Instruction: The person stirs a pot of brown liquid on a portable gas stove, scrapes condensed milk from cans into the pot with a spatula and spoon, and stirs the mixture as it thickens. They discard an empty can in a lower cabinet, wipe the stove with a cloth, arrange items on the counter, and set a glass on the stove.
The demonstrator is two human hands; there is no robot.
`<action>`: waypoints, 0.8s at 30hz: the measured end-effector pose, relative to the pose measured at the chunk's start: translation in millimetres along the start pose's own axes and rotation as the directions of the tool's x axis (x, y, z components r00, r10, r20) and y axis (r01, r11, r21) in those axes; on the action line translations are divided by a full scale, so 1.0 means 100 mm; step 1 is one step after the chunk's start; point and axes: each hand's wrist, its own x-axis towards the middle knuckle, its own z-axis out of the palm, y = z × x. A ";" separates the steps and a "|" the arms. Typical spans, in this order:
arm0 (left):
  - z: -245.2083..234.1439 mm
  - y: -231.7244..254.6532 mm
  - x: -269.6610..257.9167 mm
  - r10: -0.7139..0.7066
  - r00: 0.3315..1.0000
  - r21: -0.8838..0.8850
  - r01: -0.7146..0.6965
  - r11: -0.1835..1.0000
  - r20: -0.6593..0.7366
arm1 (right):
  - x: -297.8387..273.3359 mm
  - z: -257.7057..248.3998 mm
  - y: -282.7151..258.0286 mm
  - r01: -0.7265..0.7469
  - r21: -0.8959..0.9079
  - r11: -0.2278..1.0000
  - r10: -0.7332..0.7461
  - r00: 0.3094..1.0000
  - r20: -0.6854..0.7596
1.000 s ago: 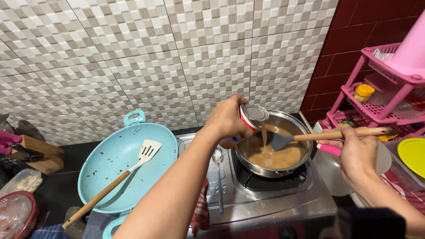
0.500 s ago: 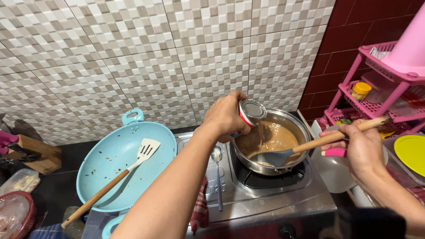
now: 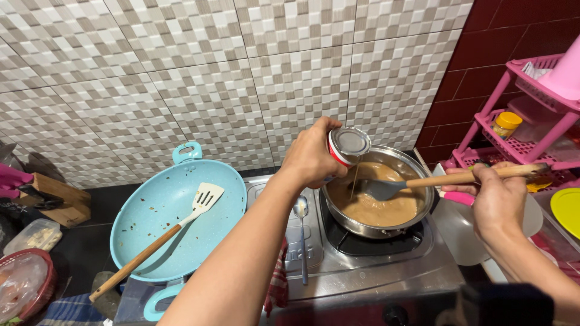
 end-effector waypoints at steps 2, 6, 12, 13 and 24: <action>0.01 -0.04 0.01 -0.044 0.999 -0.109 0.046 0.993 0.018 | 0.02 0.00 0.04 0.029 -0.006 1.000 -0.029 0.999 -0.020; 0.06 -0.14 0.04 0.019 1.000 -0.244 -0.020 0.970 -0.006 | 0.04 -0.02 0.10 0.098 0.004 0.995 -0.098 0.994 -0.040; 0.16 -0.27 0.11 0.045 0.995 -0.355 -0.074 0.932 -0.088 | 0.04 -0.02 0.13 0.174 0.072 0.982 -0.169 0.983 -0.067; 0.16 -0.28 0.11 0.077 0.990 -0.392 -0.117 0.913 -0.115 | 0.04 -0.02 0.14 0.167 0.072 0.983 -0.162 0.984 -0.072; 0.15 -0.43 -0.11 0.019 0.955 -0.599 -0.201 0.775 -0.295 | -0.07 -0.05 0.15 0.015 0.060 0.998 -0.012 0.999 -0.039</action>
